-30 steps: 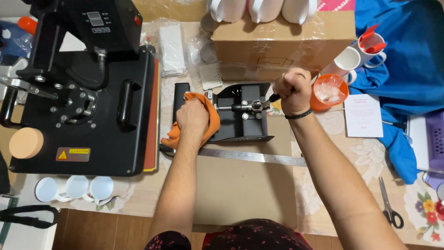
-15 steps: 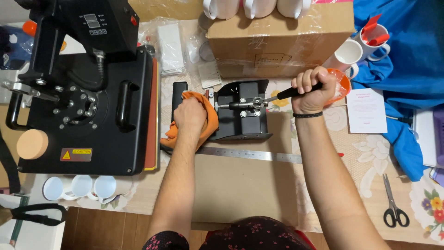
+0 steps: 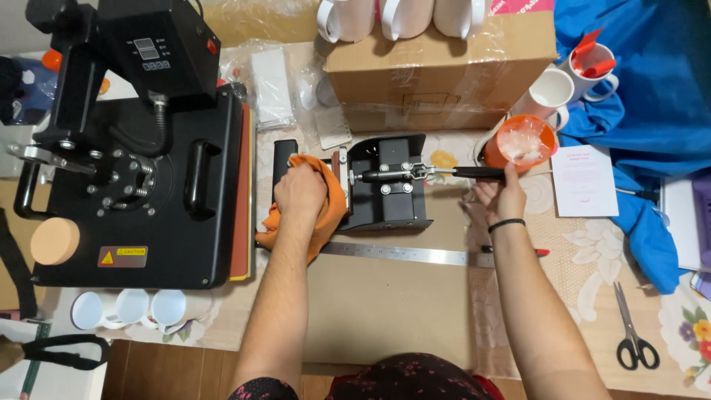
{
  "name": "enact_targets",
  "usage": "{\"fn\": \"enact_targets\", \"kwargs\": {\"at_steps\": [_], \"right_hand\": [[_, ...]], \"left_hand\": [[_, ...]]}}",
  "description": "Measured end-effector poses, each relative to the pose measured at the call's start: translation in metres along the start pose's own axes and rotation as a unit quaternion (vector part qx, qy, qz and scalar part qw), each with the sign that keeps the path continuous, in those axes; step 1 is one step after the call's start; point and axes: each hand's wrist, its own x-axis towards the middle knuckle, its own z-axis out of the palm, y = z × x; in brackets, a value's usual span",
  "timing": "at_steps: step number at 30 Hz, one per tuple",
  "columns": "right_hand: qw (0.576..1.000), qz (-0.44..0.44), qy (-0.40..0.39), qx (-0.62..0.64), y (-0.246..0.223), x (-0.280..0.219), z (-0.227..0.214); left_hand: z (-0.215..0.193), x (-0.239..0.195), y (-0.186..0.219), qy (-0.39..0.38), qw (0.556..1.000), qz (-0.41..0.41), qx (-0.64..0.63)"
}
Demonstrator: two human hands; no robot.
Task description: A person prepares a ceramic mug by wrapping it with a design and then places it into a mug heat press machine to start the transfer process.
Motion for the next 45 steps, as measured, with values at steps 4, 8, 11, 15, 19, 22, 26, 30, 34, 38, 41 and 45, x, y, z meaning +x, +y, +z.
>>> {"fn": "enact_targets", "kwargs": {"at_steps": [4,8,11,15,19,22,26,30,34,38,41,45], "right_hand": [[0.995,0.062,-0.027,-0.073,0.037,0.036,-0.027],[0.994,0.070,-0.030,-0.079,0.030,0.023,-0.016],[0.993,0.073,-0.033,-0.082,0.029,0.020,-0.016],[0.991,0.072,-0.048,-0.100,0.020,-0.002,-0.010],[0.987,0.051,-0.055,-0.141,0.025,-0.019,-0.012],[0.929,-0.076,-0.041,-0.361,0.037,-0.010,-0.034],[0.757,-0.242,-0.056,-0.605,0.039,-0.018,-0.050],[0.731,-0.162,-0.113,-0.653,0.019,-0.048,-0.037],[0.672,-0.154,-0.131,-0.712,0.022,-0.047,-0.037],[0.644,-0.150,-0.139,-0.737,0.018,-0.050,-0.034],[0.652,-0.161,-0.139,-0.728,0.019,-0.051,-0.037],[0.648,-0.165,-0.140,-0.730,0.021,-0.050,-0.040]], "left_hand": [[0.006,-0.004,-0.003,-0.001,1.000,-0.001,0.004],[0.007,0.000,-0.001,0.003,1.000,0.002,0.009],[0.006,0.003,-0.002,0.004,1.000,0.007,0.013],[0.007,0.006,-0.004,0.008,1.000,0.009,0.017],[0.003,0.002,-0.003,0.001,1.000,0.009,0.018],[-0.002,0.001,-0.002,-0.004,1.000,0.015,0.018],[0.000,0.000,-0.004,0.003,1.000,0.021,0.020],[0.005,0.004,-0.007,0.003,0.999,0.024,0.030],[0.005,0.005,-0.006,0.010,0.999,0.032,0.027],[0.008,0.006,-0.008,0.017,0.999,0.035,0.034],[0.011,0.006,-0.010,0.018,0.998,0.038,0.039],[0.010,0.002,-0.012,0.015,0.998,0.051,0.040]]}}
